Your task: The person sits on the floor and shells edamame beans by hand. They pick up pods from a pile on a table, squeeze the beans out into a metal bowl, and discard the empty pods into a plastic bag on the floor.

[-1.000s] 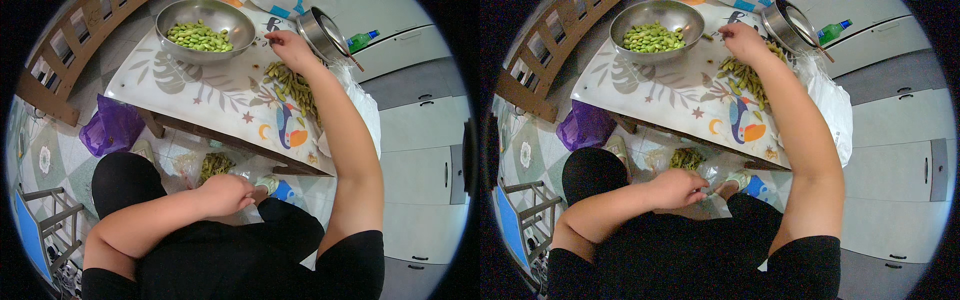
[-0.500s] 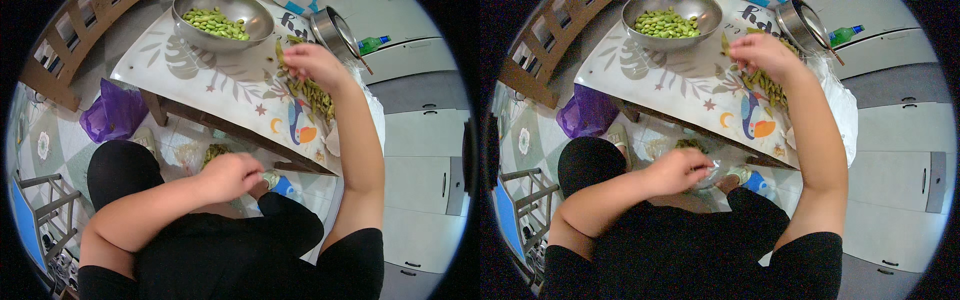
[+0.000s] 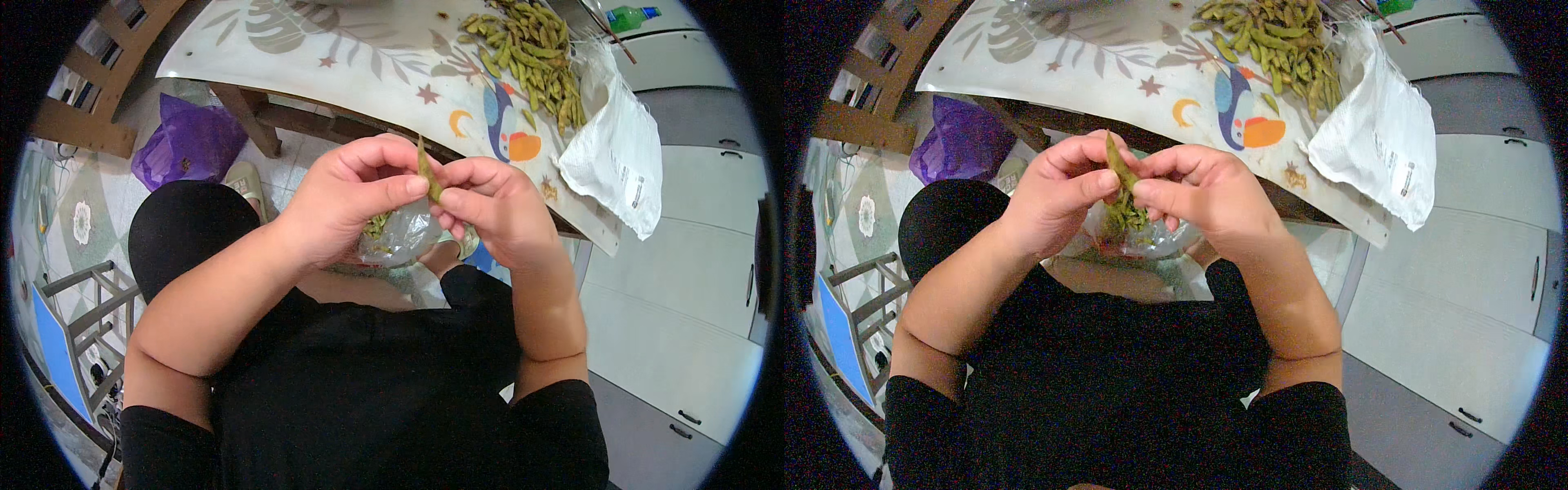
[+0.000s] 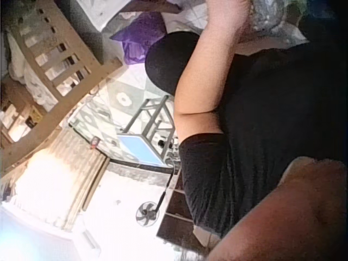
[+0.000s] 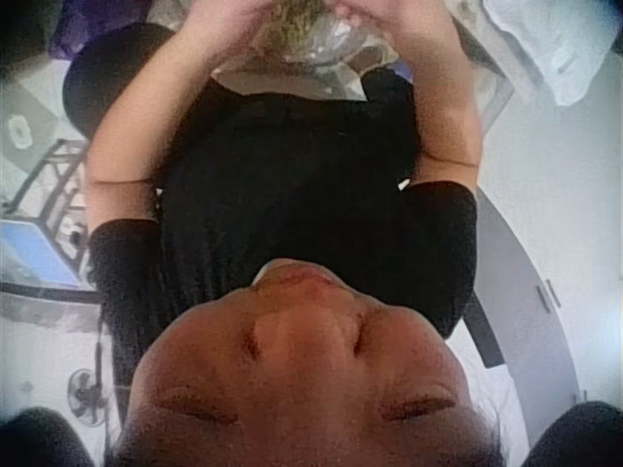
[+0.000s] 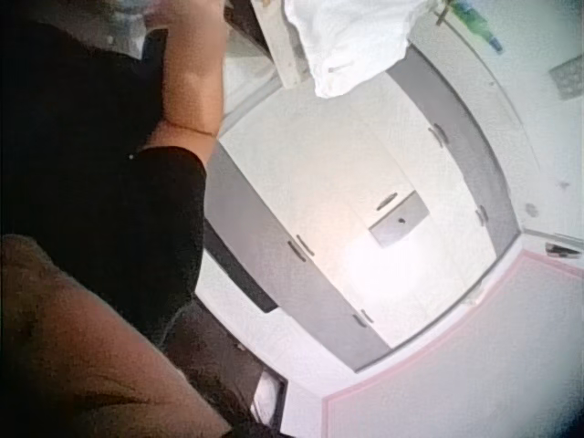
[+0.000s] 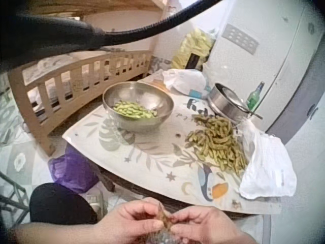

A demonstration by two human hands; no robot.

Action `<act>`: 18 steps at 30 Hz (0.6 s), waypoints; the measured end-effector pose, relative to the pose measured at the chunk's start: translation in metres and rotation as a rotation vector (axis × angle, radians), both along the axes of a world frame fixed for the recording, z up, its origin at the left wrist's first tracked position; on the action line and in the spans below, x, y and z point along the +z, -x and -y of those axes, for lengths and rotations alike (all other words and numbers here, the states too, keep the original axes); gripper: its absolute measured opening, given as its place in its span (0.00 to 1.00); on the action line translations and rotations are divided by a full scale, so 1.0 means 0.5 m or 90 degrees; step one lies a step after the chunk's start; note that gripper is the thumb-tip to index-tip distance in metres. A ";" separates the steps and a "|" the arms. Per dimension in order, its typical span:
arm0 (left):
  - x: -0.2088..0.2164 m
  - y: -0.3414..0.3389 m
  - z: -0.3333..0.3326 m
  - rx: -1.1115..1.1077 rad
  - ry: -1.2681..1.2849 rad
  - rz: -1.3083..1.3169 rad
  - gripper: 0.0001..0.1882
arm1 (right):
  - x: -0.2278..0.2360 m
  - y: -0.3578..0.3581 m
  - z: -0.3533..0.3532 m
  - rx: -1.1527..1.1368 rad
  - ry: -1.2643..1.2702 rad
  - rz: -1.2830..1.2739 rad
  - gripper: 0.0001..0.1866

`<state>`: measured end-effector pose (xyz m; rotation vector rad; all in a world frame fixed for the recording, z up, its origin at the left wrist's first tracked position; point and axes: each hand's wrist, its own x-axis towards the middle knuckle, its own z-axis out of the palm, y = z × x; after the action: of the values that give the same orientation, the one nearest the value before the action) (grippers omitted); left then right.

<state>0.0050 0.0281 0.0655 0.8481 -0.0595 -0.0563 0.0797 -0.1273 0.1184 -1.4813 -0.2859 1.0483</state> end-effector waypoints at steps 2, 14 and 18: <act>0.000 0.004 0.006 -0.002 -0.010 -0.011 0.05 | -0.003 0.018 0.007 -0.027 0.004 0.052 0.10; -0.029 0.016 0.026 0.021 -0.099 0.049 0.03 | -0.056 0.069 0.020 -0.085 0.003 0.029 0.06; -0.029 0.017 0.033 -0.056 0.070 -0.046 0.02 | -0.073 0.072 0.027 -0.122 -0.126 -0.124 0.07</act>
<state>-0.0037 0.0115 0.0509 0.7330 -0.0323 -0.1654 0.0437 -0.1409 0.0818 -1.1945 -0.1036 0.9723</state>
